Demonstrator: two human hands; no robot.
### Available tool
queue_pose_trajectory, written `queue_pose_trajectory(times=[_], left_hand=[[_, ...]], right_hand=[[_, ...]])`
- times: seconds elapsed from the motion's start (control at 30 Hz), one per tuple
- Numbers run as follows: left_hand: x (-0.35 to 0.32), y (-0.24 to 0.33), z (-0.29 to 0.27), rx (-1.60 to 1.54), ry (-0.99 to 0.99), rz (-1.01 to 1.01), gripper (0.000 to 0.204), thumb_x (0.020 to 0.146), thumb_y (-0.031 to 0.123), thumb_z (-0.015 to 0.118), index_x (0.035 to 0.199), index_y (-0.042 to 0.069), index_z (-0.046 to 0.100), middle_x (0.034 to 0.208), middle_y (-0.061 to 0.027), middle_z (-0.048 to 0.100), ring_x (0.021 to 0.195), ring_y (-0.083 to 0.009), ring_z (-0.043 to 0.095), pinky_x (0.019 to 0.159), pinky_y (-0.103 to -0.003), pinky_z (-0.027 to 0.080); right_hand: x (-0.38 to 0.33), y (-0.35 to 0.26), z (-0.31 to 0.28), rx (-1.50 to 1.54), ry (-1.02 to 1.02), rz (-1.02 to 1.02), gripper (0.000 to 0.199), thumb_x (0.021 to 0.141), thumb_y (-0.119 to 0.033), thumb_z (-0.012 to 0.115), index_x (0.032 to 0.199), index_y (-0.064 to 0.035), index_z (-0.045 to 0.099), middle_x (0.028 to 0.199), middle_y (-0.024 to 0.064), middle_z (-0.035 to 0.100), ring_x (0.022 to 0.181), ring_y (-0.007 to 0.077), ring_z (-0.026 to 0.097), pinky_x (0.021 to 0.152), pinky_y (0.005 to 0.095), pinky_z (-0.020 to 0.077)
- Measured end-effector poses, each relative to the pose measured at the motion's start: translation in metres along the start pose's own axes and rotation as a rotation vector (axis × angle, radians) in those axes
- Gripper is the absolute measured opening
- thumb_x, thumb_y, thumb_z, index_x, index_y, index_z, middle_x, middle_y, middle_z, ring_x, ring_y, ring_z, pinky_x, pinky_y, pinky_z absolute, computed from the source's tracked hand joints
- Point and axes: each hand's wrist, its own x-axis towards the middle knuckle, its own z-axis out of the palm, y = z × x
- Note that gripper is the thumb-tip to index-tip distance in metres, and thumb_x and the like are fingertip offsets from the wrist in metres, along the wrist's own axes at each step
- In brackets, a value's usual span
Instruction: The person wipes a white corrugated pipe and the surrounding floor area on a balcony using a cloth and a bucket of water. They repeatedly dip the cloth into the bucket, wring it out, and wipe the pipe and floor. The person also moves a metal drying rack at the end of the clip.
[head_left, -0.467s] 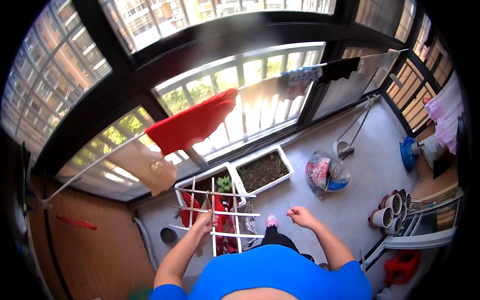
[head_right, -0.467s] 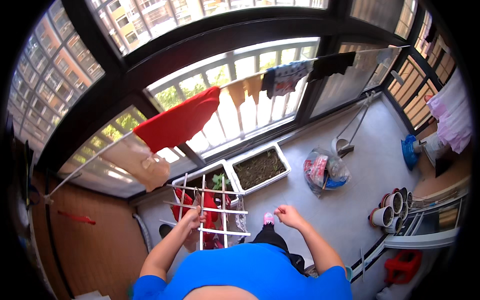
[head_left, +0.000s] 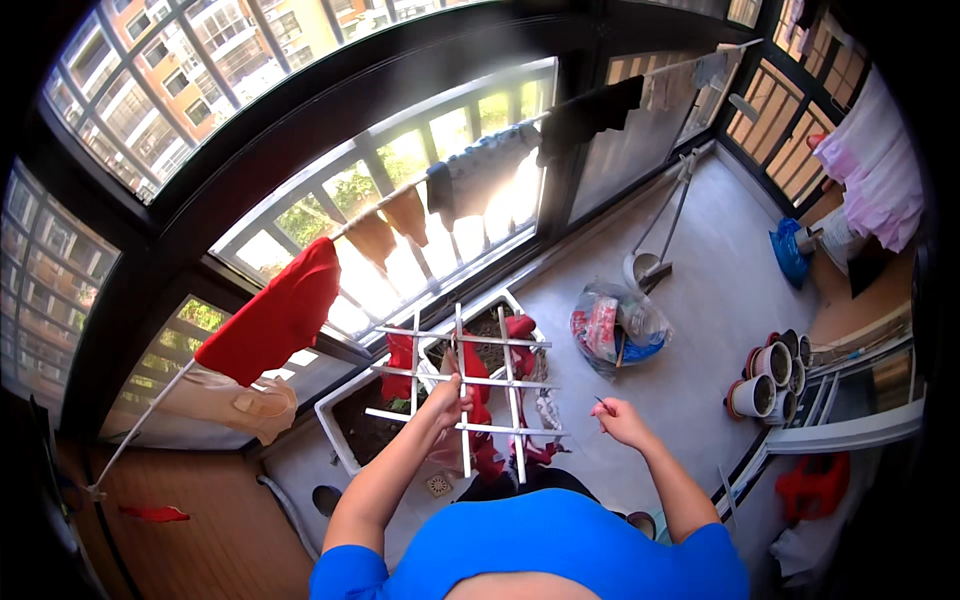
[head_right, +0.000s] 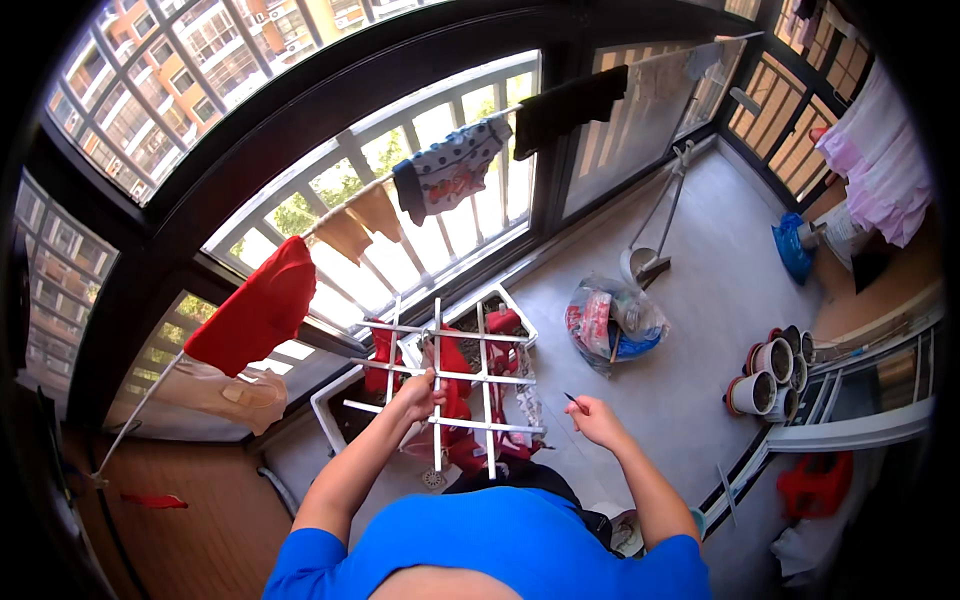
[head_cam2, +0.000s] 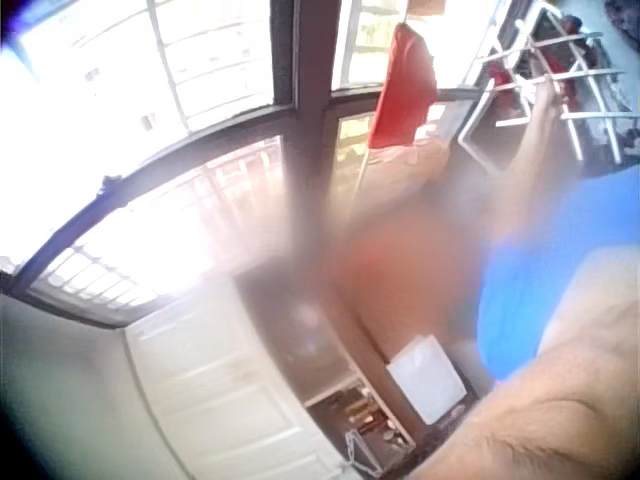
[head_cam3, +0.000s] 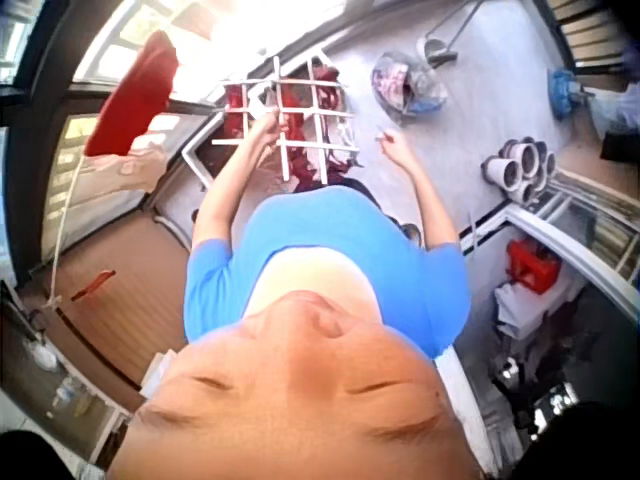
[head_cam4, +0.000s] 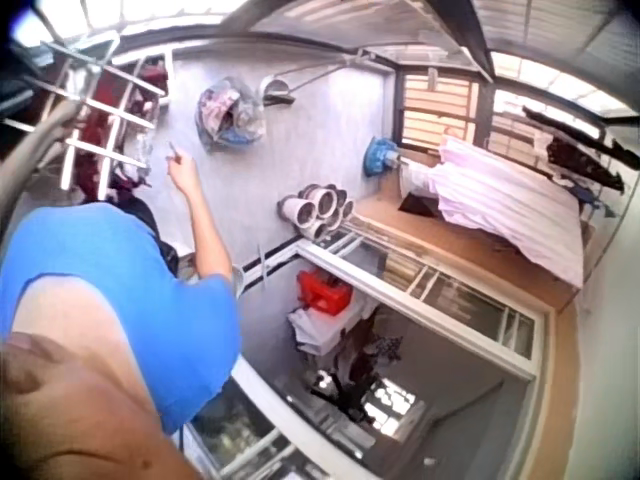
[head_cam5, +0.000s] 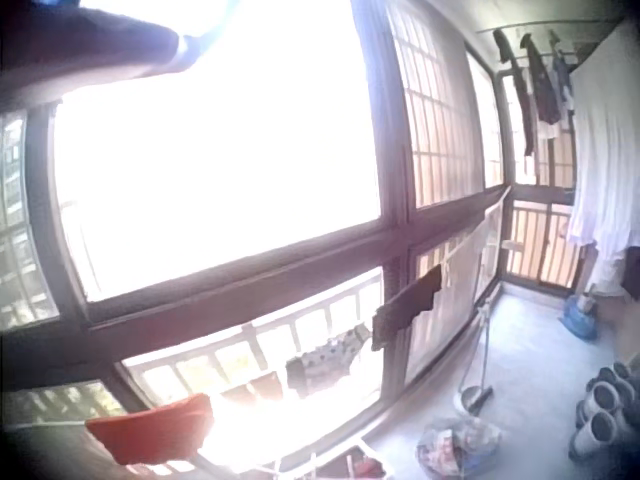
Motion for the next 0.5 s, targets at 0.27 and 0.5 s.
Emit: queue_pose_trajectory(times=[0.27,0.5], left_hand=[[0.053,0.054,0.111,-0.134,-0.079,-0.202,0.012,0.095,0.023,0.022,0.095,0.015,0.032,0.073,-0.0071,0.042,0.054,-0.0131,0.035,0.047,-0.026,0.029],[0.071,0.112,0.2,-0.255,-0.169,-0.289,0.017,0.094,0.02,0.022,0.085,0.009,0.031,0.069,-0.0057,0.041,0.052,-0.0124,0.033,0.047,-0.027,0.029]], right_hand=[[-0.044,0.002,-0.043,0.149,0.192,0.062,0.019,0.088,-0.017,0.047,0.084,-0.0013,0.058,0.058,0.0004,0.052,0.052,0.007,0.047,0.049,0.0226,0.0376],[-0.022,0.014,-0.092,0.226,0.23,0.03,0.018,0.087,-0.017,0.049,0.081,-0.0018,0.057,0.059,0.0001,0.052,0.053,0.0065,0.047,0.049,0.0218,0.0382]])
